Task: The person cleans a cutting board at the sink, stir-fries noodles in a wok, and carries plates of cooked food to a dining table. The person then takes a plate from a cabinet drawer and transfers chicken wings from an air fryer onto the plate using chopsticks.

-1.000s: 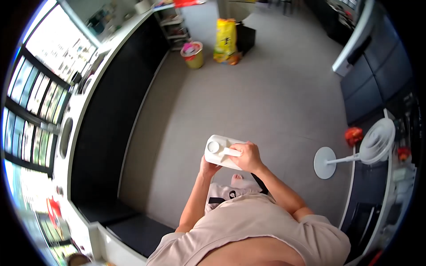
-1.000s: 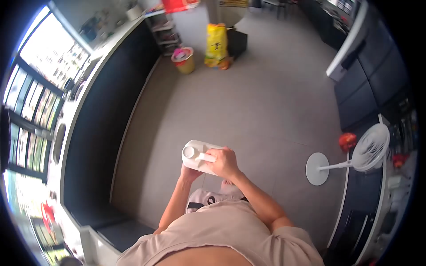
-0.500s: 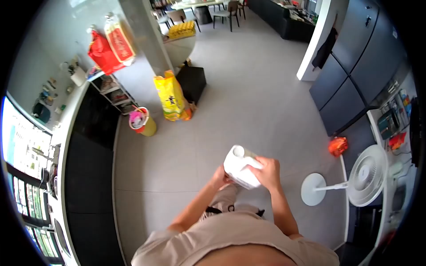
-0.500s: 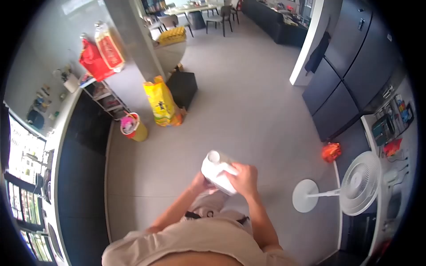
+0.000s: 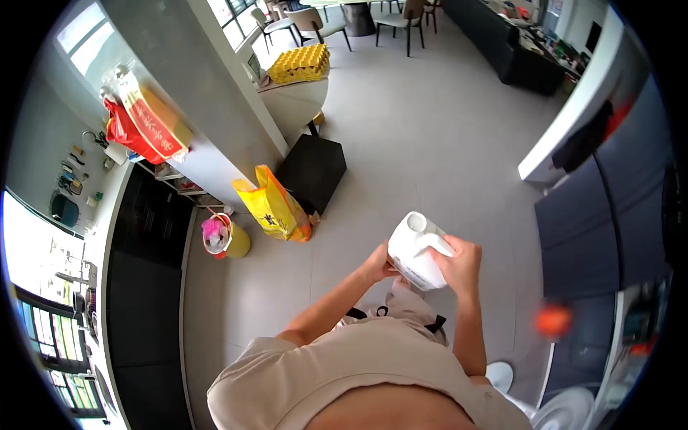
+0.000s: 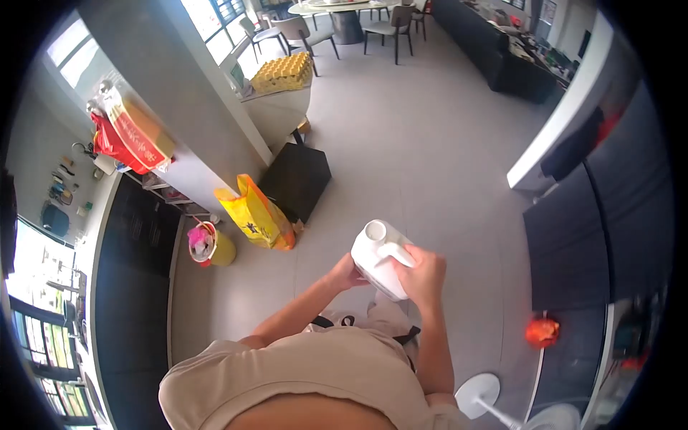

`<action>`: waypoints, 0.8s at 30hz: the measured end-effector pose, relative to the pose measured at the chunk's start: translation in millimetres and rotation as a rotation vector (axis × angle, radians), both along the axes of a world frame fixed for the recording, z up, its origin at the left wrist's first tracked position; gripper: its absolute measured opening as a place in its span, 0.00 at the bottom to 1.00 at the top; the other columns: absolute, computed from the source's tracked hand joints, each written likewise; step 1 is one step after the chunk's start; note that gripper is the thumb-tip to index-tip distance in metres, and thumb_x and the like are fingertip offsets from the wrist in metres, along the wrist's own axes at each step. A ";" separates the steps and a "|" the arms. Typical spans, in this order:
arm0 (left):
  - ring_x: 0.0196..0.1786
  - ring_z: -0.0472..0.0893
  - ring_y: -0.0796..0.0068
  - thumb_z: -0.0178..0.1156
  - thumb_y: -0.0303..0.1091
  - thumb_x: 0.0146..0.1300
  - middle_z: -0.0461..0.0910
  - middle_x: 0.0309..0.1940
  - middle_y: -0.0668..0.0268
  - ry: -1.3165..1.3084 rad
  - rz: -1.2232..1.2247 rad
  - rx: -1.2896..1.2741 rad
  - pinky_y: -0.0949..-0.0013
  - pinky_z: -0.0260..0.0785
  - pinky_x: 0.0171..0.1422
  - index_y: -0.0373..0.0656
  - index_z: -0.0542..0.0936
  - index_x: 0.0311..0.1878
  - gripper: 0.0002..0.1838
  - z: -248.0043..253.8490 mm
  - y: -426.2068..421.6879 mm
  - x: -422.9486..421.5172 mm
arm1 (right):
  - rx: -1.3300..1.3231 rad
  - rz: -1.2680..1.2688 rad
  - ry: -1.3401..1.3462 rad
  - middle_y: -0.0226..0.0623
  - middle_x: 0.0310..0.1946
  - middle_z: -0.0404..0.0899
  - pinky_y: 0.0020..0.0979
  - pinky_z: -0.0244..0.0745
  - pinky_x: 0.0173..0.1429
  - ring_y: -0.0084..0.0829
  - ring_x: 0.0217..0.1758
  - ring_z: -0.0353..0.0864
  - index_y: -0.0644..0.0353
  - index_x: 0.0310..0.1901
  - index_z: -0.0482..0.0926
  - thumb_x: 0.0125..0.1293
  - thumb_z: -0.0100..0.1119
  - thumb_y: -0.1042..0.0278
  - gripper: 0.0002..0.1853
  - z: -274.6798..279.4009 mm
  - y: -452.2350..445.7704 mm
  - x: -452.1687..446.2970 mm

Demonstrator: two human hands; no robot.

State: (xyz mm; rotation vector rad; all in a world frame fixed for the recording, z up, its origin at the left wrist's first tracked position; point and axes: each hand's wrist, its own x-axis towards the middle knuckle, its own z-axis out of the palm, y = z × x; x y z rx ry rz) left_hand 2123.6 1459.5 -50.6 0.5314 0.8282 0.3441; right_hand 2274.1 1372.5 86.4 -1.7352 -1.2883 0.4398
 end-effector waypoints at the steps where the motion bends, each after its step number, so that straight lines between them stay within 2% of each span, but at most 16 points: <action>1: 0.48 0.76 0.71 0.40 0.59 0.66 0.76 0.48 0.65 0.032 0.030 -0.006 0.58 0.72 0.53 0.52 0.75 0.55 0.27 6.6 24.4 12.1 | -0.030 0.033 0.008 0.46 0.22 0.79 0.33 0.72 0.30 0.41 0.25 0.81 0.61 0.34 0.84 0.48 0.67 0.71 0.10 8.2 30.6 14.0; 4: 0.48 0.77 0.71 0.40 0.59 0.66 0.77 0.46 0.67 0.044 0.133 -0.025 0.58 0.73 0.52 0.51 0.75 0.54 0.27 3.7 120.6 46.6 | -0.023 0.129 -0.030 0.45 0.22 0.80 0.32 0.73 0.30 0.40 0.25 0.82 0.61 0.34 0.84 0.49 0.66 0.71 0.09 18.0 145.7 54.6; 7: 0.48 0.77 0.71 0.40 0.58 0.66 0.78 0.44 0.66 -0.008 0.203 -0.014 0.60 0.74 0.51 0.49 0.76 0.51 0.26 1.6 232.4 74.2 | -0.047 0.195 0.041 0.45 0.23 0.80 0.32 0.73 0.31 0.39 0.25 0.82 0.60 0.34 0.84 0.49 0.66 0.72 0.09 21.7 262.3 83.0; 12: 0.44 0.77 0.72 0.40 0.54 0.66 0.78 0.42 0.66 0.021 0.254 -0.026 0.63 0.73 0.46 0.49 0.77 0.49 0.24 -35.0 409.5 120.4 | -0.096 0.225 0.054 0.45 0.23 0.80 0.32 0.74 0.32 0.35 0.26 0.83 0.60 0.35 0.84 0.49 0.66 0.72 0.09 2.0 444.5 131.4; 14: 0.45 0.77 0.72 0.41 0.53 0.65 0.78 0.42 0.66 0.079 0.272 0.003 0.62 0.72 0.46 0.49 0.77 0.49 0.23 -4.6 502.2 143.5 | -0.077 0.205 0.043 0.46 0.24 0.81 0.31 0.74 0.32 0.33 0.26 0.83 0.61 0.36 0.84 0.50 0.66 0.72 0.10 7.6 529.6 152.7; 15: 0.48 0.76 0.72 0.42 0.52 0.65 0.78 0.44 0.66 -0.071 0.272 -0.037 0.59 0.71 0.52 0.50 0.77 0.50 0.23 -51.2 546.6 154.8 | -0.087 0.204 0.070 0.46 0.24 0.81 0.31 0.74 0.33 0.32 0.26 0.84 0.62 0.36 0.84 0.49 0.66 0.72 0.10 10.1 561.2 163.0; 16: 0.52 0.74 0.70 0.41 0.53 0.65 0.77 0.48 0.67 -0.026 0.177 -0.009 0.57 0.68 0.57 0.50 0.77 0.52 0.24 -1.2 576.9 158.4 | -0.089 0.204 0.094 0.46 0.24 0.81 0.30 0.74 0.33 0.31 0.27 0.84 0.62 0.36 0.84 0.49 0.66 0.72 0.10 14.9 595.8 173.9; 18: 0.55 0.73 0.69 0.41 0.53 0.65 0.76 0.50 0.66 0.054 0.193 0.015 0.56 0.67 0.59 0.52 0.76 0.55 0.24 21.1 645.9 182.4 | -0.041 0.188 0.058 0.45 0.24 0.82 0.30 0.75 0.33 0.30 0.27 0.84 0.63 0.36 0.84 0.49 0.67 0.73 0.11 23.2 666.1 198.2; 21: 0.57 0.71 0.68 0.41 0.54 0.65 0.74 0.53 0.66 0.113 0.185 0.035 0.57 0.67 0.59 0.54 0.73 0.57 0.24 21.6 750.2 213.0 | -0.013 0.167 0.080 0.44 0.24 0.82 0.29 0.75 0.34 0.29 0.27 0.84 0.64 0.36 0.84 0.49 0.67 0.73 0.11 21.2 768.5 226.4; 24: 0.58 0.71 0.67 0.41 0.54 0.65 0.72 0.55 0.65 0.081 0.161 0.059 0.57 0.66 0.59 0.56 0.71 0.59 0.24 -2.2 855.4 236.4 | 0.002 0.175 0.072 0.43 0.23 0.83 0.29 0.75 0.33 0.29 0.26 0.84 0.65 0.36 0.84 0.49 0.67 0.73 0.11 16.9 875.7 248.5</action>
